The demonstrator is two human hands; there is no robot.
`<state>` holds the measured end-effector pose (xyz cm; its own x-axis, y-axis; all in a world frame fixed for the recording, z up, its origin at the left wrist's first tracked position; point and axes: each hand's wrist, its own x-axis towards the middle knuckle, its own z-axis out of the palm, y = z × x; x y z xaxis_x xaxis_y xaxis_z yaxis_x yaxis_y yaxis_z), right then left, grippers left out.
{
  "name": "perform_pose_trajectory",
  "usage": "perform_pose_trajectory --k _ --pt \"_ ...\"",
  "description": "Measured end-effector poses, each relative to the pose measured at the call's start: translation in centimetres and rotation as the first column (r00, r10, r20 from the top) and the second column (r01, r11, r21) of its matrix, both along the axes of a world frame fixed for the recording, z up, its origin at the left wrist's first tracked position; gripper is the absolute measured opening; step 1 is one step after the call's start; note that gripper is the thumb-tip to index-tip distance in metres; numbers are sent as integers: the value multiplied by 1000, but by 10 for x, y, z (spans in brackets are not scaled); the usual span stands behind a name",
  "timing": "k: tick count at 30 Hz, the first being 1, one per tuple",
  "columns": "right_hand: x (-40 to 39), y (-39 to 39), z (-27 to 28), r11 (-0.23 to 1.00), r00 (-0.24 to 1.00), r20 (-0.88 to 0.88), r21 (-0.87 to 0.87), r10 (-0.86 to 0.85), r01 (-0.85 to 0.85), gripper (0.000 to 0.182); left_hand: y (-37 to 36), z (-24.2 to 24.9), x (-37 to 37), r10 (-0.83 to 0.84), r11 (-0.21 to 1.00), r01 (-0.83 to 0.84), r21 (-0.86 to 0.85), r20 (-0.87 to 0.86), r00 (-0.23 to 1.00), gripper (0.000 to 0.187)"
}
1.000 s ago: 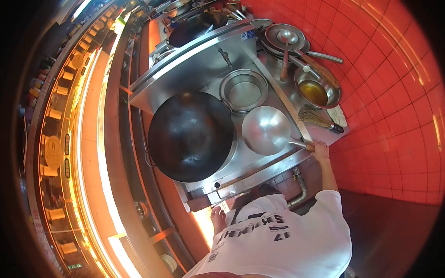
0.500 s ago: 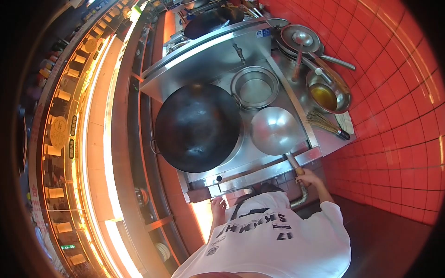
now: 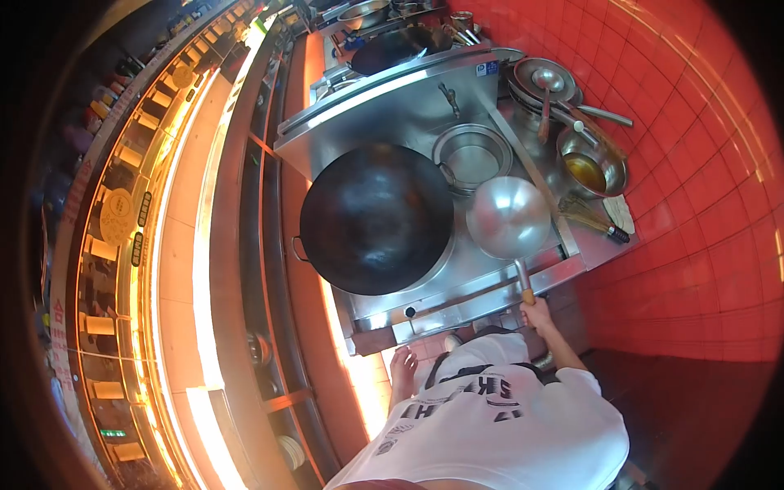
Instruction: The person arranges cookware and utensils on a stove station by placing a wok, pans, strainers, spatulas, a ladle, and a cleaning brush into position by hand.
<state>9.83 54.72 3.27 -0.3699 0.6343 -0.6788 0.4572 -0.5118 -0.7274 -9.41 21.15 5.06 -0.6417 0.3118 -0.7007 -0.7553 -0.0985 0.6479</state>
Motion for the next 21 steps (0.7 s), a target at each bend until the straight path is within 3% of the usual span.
perform_pose_trajectory --k 6,8,10,13,16,21 --pt "-47 57 36 950 994 -58 304 96 -74 9 -45 -23 -3 68 998 -68 -6 40 997 16" --pt "-84 79 67 956 995 11 274 103 -102 11 -51 -22 -3 82 997 -83 12 18 996 16" --pt "-114 107 61 969 986 -120 232 119 -88 12 -54 -18 -4 106 994 -106 36 -7 994 15" --pt "-157 138 56 990 990 -128 137 56 -38 11 -54 -19 1 193 981 -193 13 -19 981 30" --pt "-181 159 40 997 990 -120 51 70 -65 10 -44 -16 10 320 947 -320 3 6 947 30" --pt "-189 169 17 991 985 -113 8 134 -133 8 -23 -24 26 385 921 -388 28 64 921 15"
